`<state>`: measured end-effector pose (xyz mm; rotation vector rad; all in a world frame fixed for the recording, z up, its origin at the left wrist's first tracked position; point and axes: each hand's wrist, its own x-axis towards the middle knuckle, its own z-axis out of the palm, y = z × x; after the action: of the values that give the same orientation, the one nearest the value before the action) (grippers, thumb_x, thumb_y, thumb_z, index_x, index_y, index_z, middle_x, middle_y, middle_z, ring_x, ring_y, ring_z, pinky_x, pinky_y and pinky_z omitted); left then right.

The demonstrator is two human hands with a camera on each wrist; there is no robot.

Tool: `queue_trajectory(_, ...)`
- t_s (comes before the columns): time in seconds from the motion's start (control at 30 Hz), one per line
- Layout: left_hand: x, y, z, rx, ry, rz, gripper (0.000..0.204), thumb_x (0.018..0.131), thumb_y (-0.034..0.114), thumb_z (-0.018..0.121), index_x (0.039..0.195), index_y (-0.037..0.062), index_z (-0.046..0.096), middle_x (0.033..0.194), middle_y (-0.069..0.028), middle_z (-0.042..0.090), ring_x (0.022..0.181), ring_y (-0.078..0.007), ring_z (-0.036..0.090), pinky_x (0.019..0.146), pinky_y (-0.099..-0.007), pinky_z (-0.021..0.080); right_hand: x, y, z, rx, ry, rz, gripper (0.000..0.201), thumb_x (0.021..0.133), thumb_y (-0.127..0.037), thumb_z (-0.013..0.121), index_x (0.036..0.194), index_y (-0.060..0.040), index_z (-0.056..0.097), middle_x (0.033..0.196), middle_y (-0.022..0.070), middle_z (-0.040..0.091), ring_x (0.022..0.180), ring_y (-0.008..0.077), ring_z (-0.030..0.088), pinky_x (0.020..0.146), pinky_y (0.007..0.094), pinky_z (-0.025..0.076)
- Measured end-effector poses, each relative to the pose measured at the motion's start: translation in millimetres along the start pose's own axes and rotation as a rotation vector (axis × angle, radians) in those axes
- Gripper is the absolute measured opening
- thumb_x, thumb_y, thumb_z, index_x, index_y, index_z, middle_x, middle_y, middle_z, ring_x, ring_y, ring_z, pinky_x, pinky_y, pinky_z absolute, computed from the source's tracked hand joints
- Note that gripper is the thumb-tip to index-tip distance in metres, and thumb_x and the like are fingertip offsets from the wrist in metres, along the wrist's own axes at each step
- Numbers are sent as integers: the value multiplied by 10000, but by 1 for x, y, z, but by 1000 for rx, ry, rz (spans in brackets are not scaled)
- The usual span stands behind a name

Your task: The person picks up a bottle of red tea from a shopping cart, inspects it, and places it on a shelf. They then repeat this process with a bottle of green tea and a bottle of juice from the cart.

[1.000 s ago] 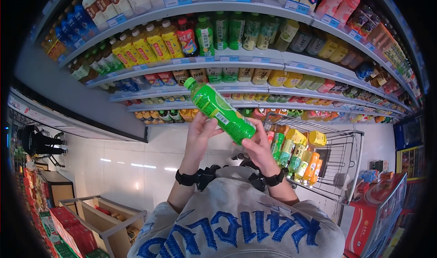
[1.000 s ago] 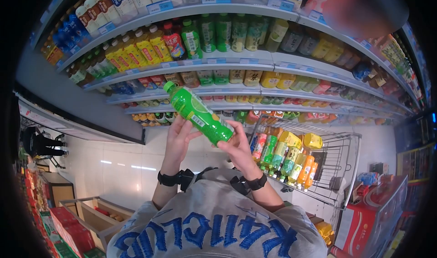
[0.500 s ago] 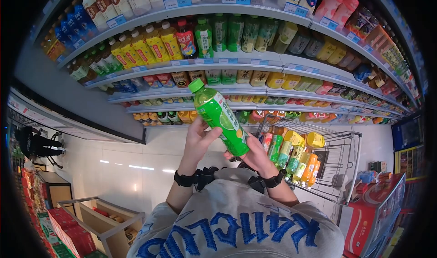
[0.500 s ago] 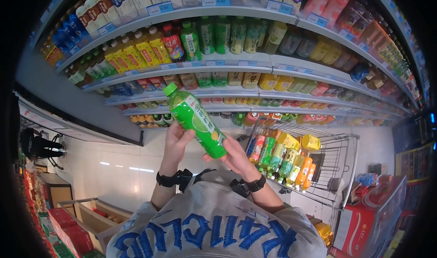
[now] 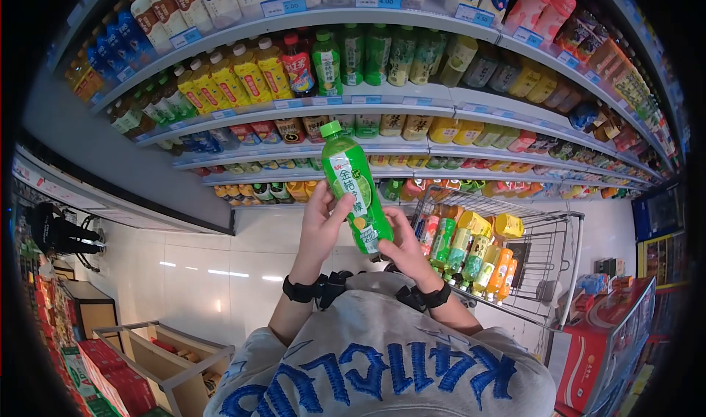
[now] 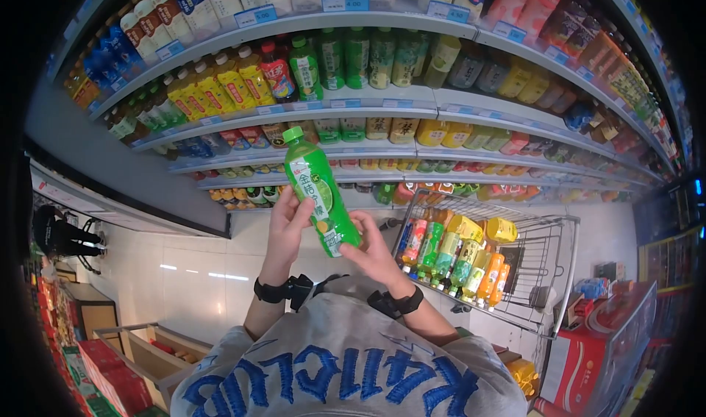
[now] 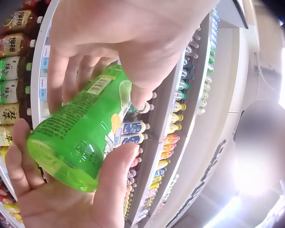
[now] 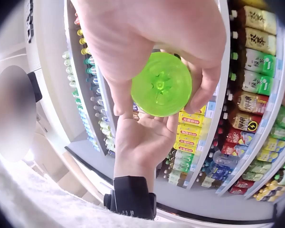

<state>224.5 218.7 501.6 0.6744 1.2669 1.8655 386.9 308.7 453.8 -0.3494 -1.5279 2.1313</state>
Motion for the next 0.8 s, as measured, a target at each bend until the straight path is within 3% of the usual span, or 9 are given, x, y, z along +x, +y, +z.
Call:
queue_trajectory(0.13, 1, -3, -3, 65, -34, 71, 440, 939, 79, 628, 1328, 0, 440, 1201, -94, 611, 1097, -157, 581, 904, -298, 492, 3, 5, -14, 205, -118, 234, 583, 915, -154, 681, 1409, -9, 409, 1260, 52, 557, 1154, 115, 508, 998, 299, 417)
queue_trajectory(0.37, -4, 3, -2, 165, -157, 150, 584, 891, 82, 681, 1392, 1, 394, 1270, -97, 566, 1185, -186, 548, 940, -316, 495, 5, -4, -14, 188, -190, 222, 608, 892, -93, 686, 1423, 0, 404, 1281, 48, 565, 1170, 124, 525, 989, 301, 438)
queue_trajectory(0.5, -9, 2, -4, 193, -226, 130, 659, 847, 96, 735, 1404, -2, 397, 1260, -93, 574, 1211, -191, 539, 962, -333, 478, 7, -7, -18, 172, -219, 240, 629, 823, -1, 655, 1407, -7, 421, 1277, 53, 563, 1161, 139, 534, 984, 307, 443)
queue_trajectory(0.6, -10, 7, -2, 310, -362, 139, 784, 759, 50, 811, 1409, -28, 380, 1342, -124, 525, 1271, -222, 486, 1088, -387, 350, 4, -3, -23, 129, -227, 265, 631, 773, 8, 639, 1376, -13, 455, 1254, 50, 569, 1136, 142, 541, 965, 301, 449)
queue_trajectory(0.67, -11, 10, -2, 342, -392, 132, 805, 751, 54, 818, 1416, -26, 373, 1355, -125, 516, 1285, -221, 473, 1094, -392, 341, 3, 0, -24, 134, -203, 293, 628, 752, -5, 638, 1358, -15, 472, 1240, 48, 573, 1121, 142, 544, 951, 297, 454)
queue_trajectory(0.73, -11, 11, -3, 372, -420, 121, 826, 742, 57, 825, 1423, -24, 365, 1368, -125, 507, 1298, -221, 460, 1101, -397, 331, 3, 0, -24, 99, -197, 201, 617, 739, -35, 641, 1337, -10, 490, 1219, 44, 578, 1097, 143, 549, 922, 294, 465)
queue_trajectory(0.8, -11, 11, -3, 355, -457, 131, 901, 729, 58, 834, 1457, -8, 307, 1412, -132, 459, 1311, -234, 446, 1113, -405, 313, -1, -6, -23, 109, -203, 255, 620, 742, -44, 641, 1341, -12, 487, 1217, 44, 580, 1091, 144, 550, 912, 294, 470)
